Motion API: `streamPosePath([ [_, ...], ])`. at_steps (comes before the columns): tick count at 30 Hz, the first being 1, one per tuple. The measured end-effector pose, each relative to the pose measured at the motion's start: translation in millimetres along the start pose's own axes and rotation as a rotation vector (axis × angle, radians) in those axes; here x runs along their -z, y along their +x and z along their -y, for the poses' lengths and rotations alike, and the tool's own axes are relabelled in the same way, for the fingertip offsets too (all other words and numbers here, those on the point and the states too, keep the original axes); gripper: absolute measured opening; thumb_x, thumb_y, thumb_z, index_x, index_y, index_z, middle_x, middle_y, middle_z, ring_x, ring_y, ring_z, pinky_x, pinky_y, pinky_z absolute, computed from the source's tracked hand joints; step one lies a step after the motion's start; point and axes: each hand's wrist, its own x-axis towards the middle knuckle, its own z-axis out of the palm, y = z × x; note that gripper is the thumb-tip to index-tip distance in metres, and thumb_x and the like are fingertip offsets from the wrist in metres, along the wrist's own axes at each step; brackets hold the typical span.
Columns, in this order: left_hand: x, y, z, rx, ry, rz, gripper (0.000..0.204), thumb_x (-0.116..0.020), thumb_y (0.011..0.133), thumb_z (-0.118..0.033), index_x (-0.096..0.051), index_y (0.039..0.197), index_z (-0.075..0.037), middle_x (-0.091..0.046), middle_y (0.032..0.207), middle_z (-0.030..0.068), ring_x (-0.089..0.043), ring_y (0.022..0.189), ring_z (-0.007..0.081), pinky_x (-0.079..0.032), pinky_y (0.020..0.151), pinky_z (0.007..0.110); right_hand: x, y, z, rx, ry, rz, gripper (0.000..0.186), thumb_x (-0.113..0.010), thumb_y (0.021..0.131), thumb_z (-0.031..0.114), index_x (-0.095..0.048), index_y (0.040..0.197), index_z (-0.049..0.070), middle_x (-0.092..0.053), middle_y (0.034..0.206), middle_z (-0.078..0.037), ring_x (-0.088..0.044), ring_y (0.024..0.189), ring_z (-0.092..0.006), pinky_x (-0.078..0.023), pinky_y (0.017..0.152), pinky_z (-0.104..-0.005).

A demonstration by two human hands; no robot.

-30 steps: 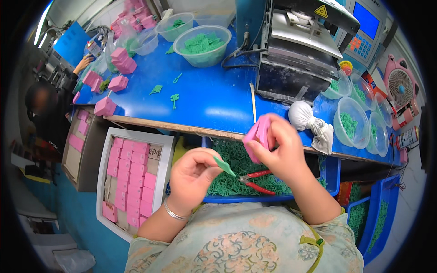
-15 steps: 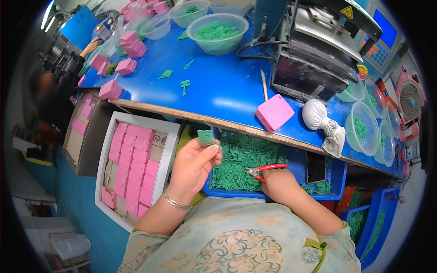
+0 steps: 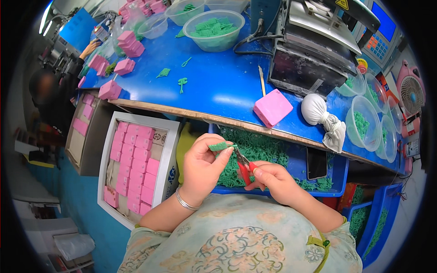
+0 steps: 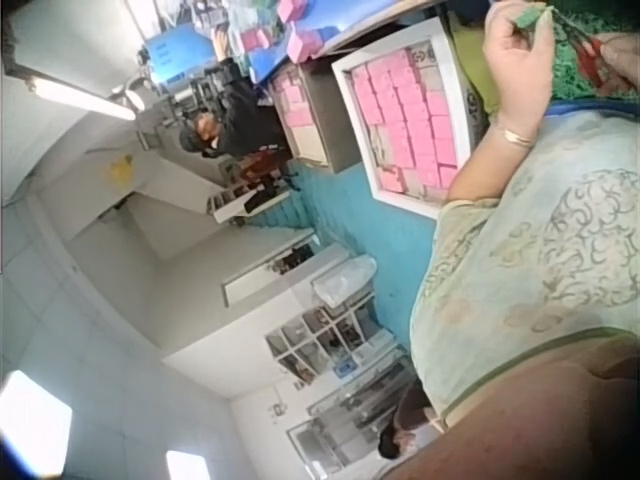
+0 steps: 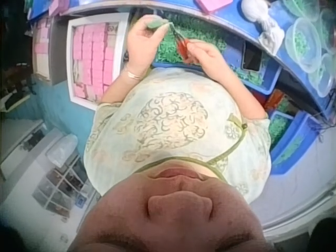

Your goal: Operating a wax injection machine to create wax patterns for casting, then trimming excess wax from the parts.

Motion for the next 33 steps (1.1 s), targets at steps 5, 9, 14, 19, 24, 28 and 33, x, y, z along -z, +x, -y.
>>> streamPosePath([
  [5,-0.9,-0.7,-2.4,-0.055,0.118,0.032,0.017,-0.057,0.076,0.012,-0.056,0.09,0.003,-0.05,0.092,0.008,-0.051,0.083,0.0118,-0.043,0.072,0.022,0.1,-0.3,-0.4,-0.05,0.098,0.045,0.033,-0.041,0.093,0.023,-0.059,0.095,-0.005,-0.056,0.089,-0.008,-0.047,0.064,-0.0096,-0.048,0.063,-0.026],
  [9,-3.0,-2.5,-2.5,-0.085,0.181,0.009,0.02,-0.058,0.073,0.013,-0.058,0.089,0.002,-0.05,0.091,0.0081,-0.051,0.082,0.0118,-0.043,0.07,0.022,-3.5,-0.9,1.4,-0.053,0.125,0.035,0.033,-0.039,0.093,0.022,-0.058,0.095,-0.006,-0.053,0.078,-0.008,-0.051,0.066,-0.0116,-0.048,0.06,-0.0262],
  [14,-1.2,-3.3,1.0,-0.155,0.279,-0.006,0.022,-0.06,0.071,0.013,-0.06,0.089,0.001,-0.051,0.09,0.0083,-0.051,0.081,0.0137,-0.043,0.068,0.023,-3.7,-0.1,-0.6,-0.06,0.131,0.045,0.035,-0.037,0.094,0.022,-0.057,0.094,-0.007,-0.052,0.074,-0.009,-0.054,0.07,-0.0142,-0.047,0.058,-0.0266],
  [19,0.6,-4.2,0.0,-0.345,0.467,0.024,0.024,-0.061,0.068,0.012,-0.06,0.089,-0.001,-0.052,0.088,0.0089,-0.052,0.08,0.0167,-0.043,0.068,0.025,-6.6,1.8,-1.7,-0.047,0.183,0.0,0.035,-0.038,0.094,0.023,-0.056,0.094,-0.006,-0.052,0.081,-0.009,-0.049,0.066,-0.0111,-0.049,0.061,-0.027],
  [24,-1.2,-3.4,2.3,-0.314,0.411,-0.004,0.023,-0.062,0.069,0.012,-0.06,0.088,-0.001,-0.052,0.087,0.009,-0.052,0.08,0.0166,-0.043,0.068,0.025,-4.3,0.3,-5.3,-0.027,0.137,0.03,0.034,-0.039,0.094,0.023,-0.058,0.091,-0.005,-0.053,0.085,-0.009,-0.047,0.065,-0.0103,-0.05,0.063,-0.027],
  [28,-1.9,-2.7,2.8,-0.275,0.35,-0.01,0.021,-0.062,0.07,0.011,-0.06,0.088,0.0,-0.052,0.088,0.0091,-0.052,0.08,0.016,-0.043,0.068,0.024,-2.6,0.6,-4.9,0.03,0.078,0.059,0.034,-0.039,0.094,0.023,-0.059,0.088,-0.005,-0.053,0.086,-0.009,-0.049,0.066,-0.0108,-0.049,0.061,-0.0256],
  [33,-2.9,-3.1,3.0,-0.23,0.309,-0.009,0.018,-0.061,0.072,0.011,-0.059,0.088,0.001,-0.052,0.089,0.0089,-0.052,0.081,0.0149,-0.043,0.068,0.024,-1.2,-0.3,-2.4,0.021,-0.027,0.034,0.035,-0.039,0.093,0.022,-0.059,0.081,-0.003,-0.054,0.077,-0.008,-0.053,0.066,-0.0131,-0.046,0.061,-0.0272],
])
